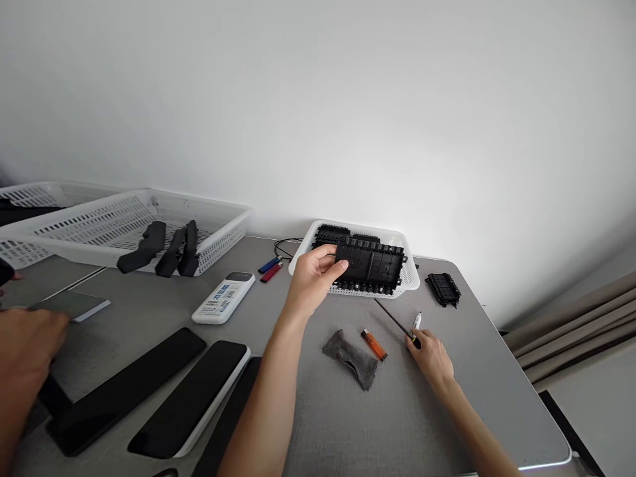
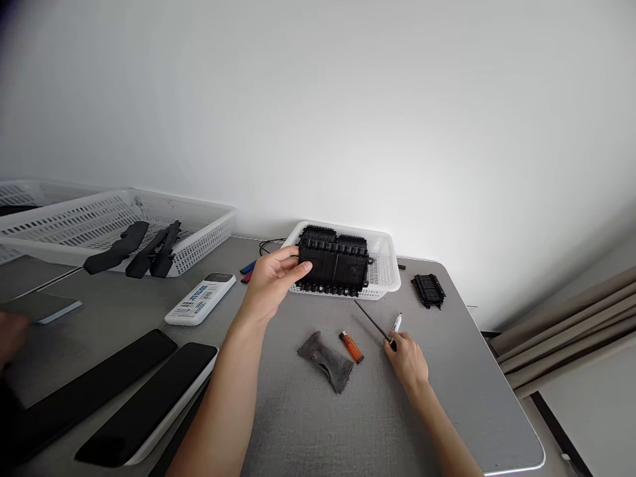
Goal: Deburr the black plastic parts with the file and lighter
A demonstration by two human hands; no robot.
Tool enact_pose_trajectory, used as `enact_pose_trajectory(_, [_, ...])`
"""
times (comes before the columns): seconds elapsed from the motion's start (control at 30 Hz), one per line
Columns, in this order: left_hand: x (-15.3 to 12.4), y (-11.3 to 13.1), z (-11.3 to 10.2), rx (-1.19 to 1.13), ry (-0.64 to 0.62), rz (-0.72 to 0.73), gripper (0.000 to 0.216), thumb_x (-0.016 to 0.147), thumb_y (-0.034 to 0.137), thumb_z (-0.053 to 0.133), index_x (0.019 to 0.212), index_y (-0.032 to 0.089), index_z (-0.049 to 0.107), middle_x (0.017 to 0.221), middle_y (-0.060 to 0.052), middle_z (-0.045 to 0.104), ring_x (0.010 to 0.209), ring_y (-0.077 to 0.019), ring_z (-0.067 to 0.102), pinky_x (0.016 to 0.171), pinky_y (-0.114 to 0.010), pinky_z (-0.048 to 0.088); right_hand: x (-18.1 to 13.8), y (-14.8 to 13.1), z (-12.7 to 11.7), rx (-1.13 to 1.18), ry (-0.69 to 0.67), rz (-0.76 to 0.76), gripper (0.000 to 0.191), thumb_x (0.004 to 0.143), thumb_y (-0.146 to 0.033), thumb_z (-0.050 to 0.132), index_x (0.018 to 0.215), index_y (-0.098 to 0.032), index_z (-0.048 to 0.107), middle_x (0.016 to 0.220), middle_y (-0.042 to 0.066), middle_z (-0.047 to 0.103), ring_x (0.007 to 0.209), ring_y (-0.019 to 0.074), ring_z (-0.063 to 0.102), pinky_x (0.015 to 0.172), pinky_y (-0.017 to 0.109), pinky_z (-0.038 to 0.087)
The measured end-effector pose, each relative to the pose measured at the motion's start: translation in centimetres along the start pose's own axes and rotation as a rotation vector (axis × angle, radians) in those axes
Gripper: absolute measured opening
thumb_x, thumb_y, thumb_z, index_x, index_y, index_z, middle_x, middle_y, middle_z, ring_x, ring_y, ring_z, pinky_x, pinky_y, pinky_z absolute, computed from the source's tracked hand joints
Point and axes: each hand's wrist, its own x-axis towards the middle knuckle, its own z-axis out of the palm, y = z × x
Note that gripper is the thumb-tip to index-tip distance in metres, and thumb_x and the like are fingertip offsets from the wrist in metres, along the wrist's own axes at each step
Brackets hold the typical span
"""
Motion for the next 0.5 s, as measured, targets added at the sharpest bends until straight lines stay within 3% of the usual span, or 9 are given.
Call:
enact_pose_trajectory(0.3, [-0.1, 0.1, 0.0, -0.002, 0.001, -0.005, 0.028, 0.069, 0.034, 0.081, 0.086, 0.016, 0.067, 0.065, 0.001, 0.065, 0.065, -0.0152, 0.060, 0.065, -0.025, 0.043, -1.2, -1.7, -0.2, 0.188, -0.078, -0.129, 0.036, 0.098, -0.035, 0.046, 0.122, -0.028, 0.073, 0.128, 0.004, 0.071, 0.115, 0.0258, 0.068, 0.092, 0.034, 0.053])
enact_pose_trajectory(0.4, [-0.1, 0.1, 0.0, 0.000, 0.015, -0.003, 0.029, 0.068, 0.034, 0.081, 0.086, 0.017, 0.066, 0.064, 0.001, 0.064, 0.065, -0.0155, 0.060, 0.064, -0.025, 0.043, -1.7, -1.7, -0.3, 0.259, -0.027, -0.183, 0.038, 0.098, -0.040, 0.046, 0.124, -0.029, 0.072, 0.129, 0.005, 0.070, 0.114, 0.0252, 0.068, 0.089, 0.033, 0.055])
enact_pose_trajectory(0.5, [0.0, 0.1, -0.1, -0.005, 0.021, -0.012, 0.030, 0.068, 0.035, 0.081, 0.087, 0.016, 0.066, 0.068, 0.000, 0.067, 0.066, -0.0165, 0.062, 0.066, -0.026, 0.045, -2.1, -1.0, -0.7, 0.337, 0.031, -0.287, 0.039, 0.099, -0.047, 0.044, 0.115, -0.026, 0.073, 0.118, 0.009, 0.073, 0.098, 0.0233, 0.071, 0.076, 0.029, 0.055])
